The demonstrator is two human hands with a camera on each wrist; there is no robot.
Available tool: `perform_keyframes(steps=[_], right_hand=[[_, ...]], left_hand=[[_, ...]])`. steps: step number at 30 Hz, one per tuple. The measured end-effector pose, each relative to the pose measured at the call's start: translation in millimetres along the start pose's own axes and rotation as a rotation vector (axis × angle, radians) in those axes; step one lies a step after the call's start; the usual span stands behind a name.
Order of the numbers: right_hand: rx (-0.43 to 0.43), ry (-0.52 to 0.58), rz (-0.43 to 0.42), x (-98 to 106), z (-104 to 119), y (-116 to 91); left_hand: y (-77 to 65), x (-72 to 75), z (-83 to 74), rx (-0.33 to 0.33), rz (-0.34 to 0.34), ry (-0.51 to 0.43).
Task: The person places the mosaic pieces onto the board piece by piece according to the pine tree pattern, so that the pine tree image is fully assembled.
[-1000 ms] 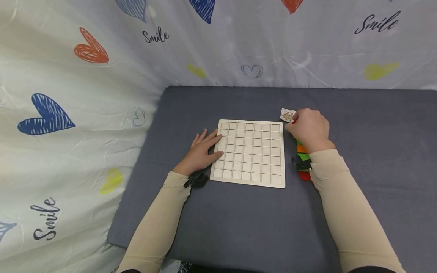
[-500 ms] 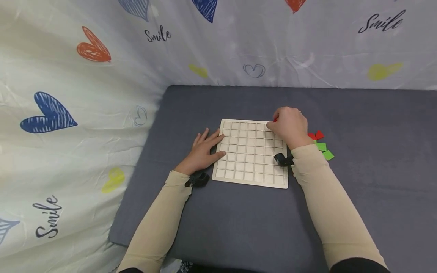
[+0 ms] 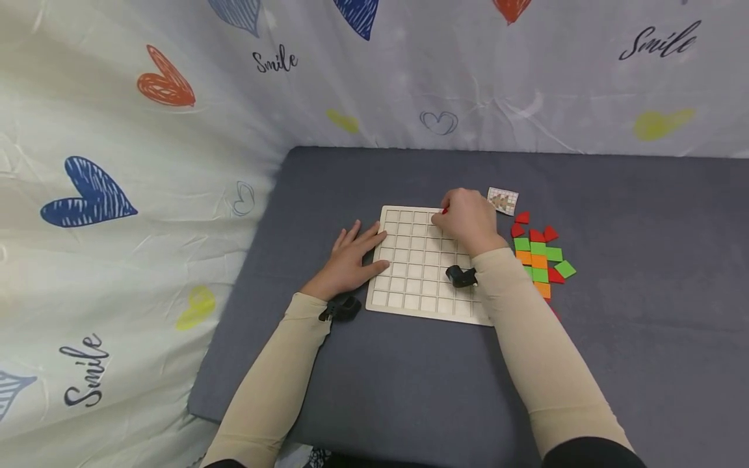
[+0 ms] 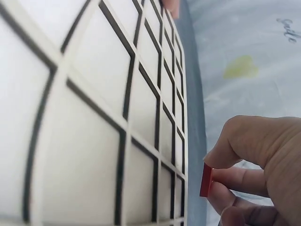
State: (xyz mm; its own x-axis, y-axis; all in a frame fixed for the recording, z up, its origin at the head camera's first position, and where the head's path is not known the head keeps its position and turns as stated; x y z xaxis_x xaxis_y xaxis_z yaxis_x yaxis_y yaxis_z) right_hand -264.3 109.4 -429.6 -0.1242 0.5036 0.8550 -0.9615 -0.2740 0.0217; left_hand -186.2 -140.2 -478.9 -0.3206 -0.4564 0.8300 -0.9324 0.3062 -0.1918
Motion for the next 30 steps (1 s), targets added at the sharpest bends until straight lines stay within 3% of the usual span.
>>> perform_keyframes(steps=[10, 16, 30], right_hand=[[0.039, 0.02, 0.038, -18.6, 5.1, 3.0], [0.078, 0.015, 0.026, -18.6, 7.4, 3.5], [0.078, 0.064, 0.046, -18.8, 4.6, -3.7]], left_hand=[[-0.2, 1.0, -2.0, -0.009, -0.005, -0.005], [-0.9, 1.6, -1.1, -0.012, -0.011, -0.013], [-0.5, 0.6, -1.3, 0.009, -0.01, -0.019]])
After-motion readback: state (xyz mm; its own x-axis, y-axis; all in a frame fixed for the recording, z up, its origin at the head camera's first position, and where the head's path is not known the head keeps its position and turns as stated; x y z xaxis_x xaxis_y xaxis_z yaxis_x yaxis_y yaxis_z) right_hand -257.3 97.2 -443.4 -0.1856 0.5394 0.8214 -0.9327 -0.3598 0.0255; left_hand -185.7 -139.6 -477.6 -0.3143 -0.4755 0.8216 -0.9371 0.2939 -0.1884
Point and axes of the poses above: each hand's wrist, its own y-axis towards the middle knuckle, its own x-axis out of the back of the hand, z = x × y, the point moved 4 cm from there along y, towards the middle knuckle, and after that the axes turned 6 degrees about x, right-handed, at the moved point
